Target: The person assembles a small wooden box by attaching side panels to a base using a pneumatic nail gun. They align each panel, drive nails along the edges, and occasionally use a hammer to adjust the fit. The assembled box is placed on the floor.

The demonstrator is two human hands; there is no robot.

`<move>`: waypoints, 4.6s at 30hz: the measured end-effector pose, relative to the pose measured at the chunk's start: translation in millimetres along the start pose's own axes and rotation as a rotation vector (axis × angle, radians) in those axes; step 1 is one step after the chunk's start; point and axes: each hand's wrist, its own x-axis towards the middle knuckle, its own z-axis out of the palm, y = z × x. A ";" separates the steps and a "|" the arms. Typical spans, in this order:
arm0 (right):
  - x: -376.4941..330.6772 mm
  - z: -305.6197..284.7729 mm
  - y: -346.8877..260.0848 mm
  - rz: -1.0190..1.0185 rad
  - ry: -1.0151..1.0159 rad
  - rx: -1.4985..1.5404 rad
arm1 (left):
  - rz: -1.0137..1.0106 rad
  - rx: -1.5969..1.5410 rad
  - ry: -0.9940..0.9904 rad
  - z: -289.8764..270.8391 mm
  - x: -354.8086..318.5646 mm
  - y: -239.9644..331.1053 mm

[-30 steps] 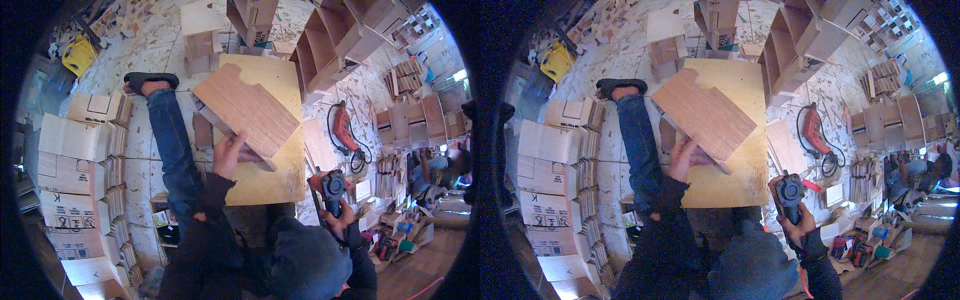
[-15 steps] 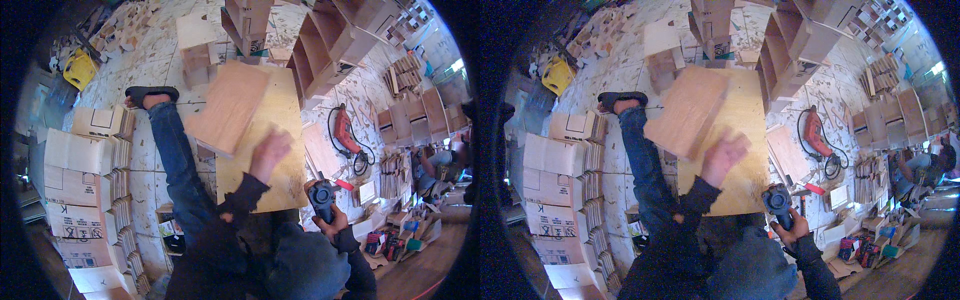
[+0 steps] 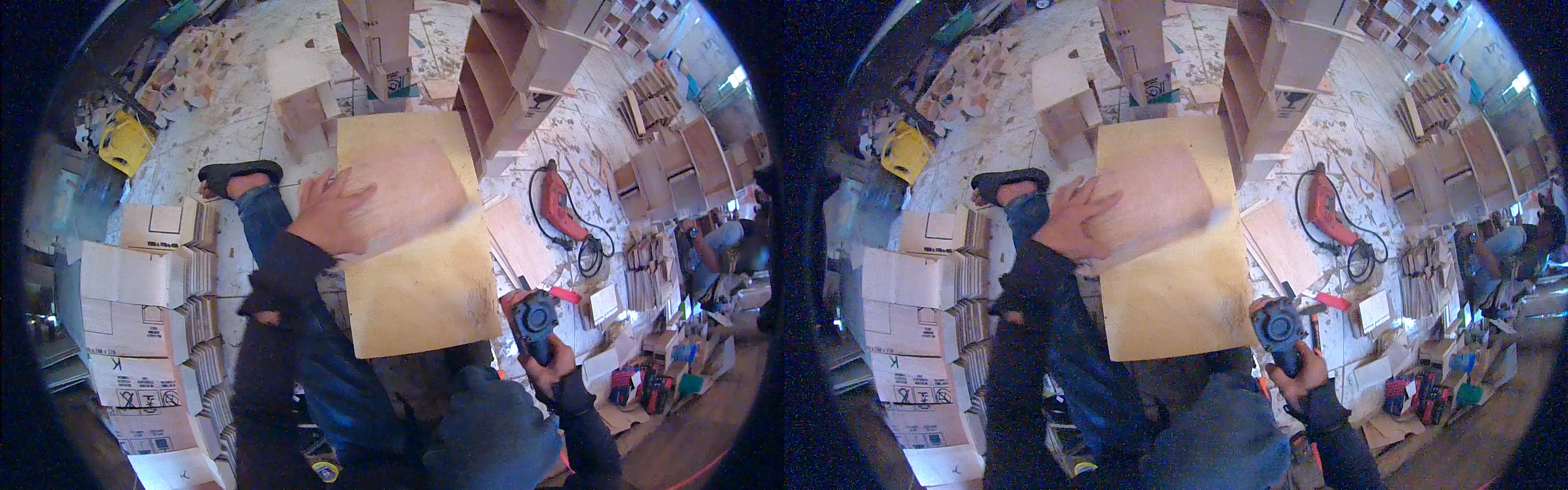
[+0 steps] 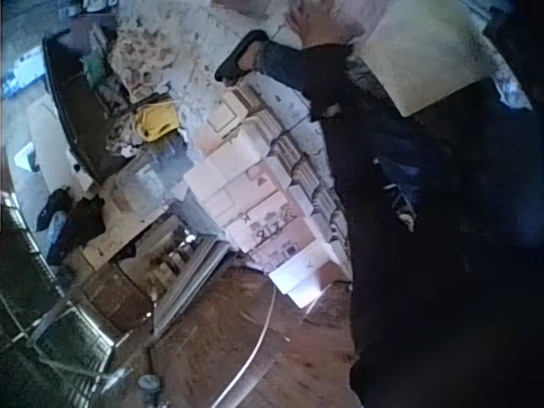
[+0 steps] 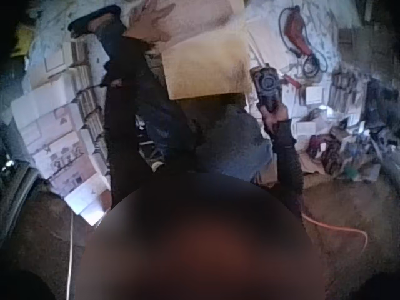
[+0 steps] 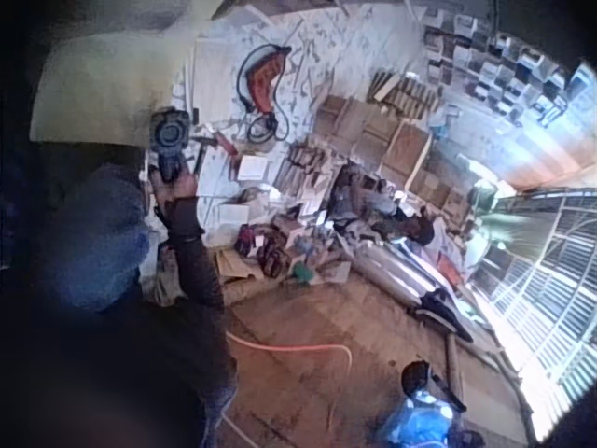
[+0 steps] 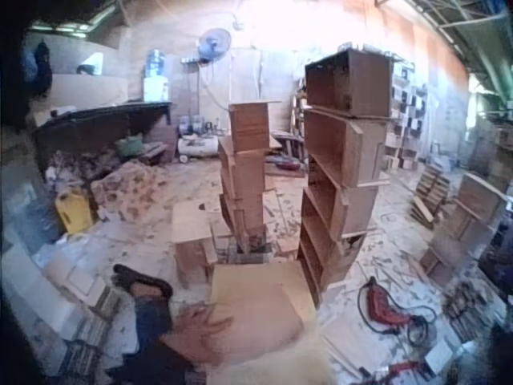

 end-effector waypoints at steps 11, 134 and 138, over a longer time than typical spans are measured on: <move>17.7 -59.3 -83.2 -0.197 -0.320 0.031 | 0.091 0.088 -0.040 12.3 -4.6 -10.0; 82.1 -18.7 -156.1 -0.128 -0.249 0.011 | -0.080 -0.293 0.840 122.9 -21.7 111.3; 83.5 -19.5 -161.1 -0.110 -0.244 0.015 | -0.087 -0.296 0.831 121.8 -22.8 111.3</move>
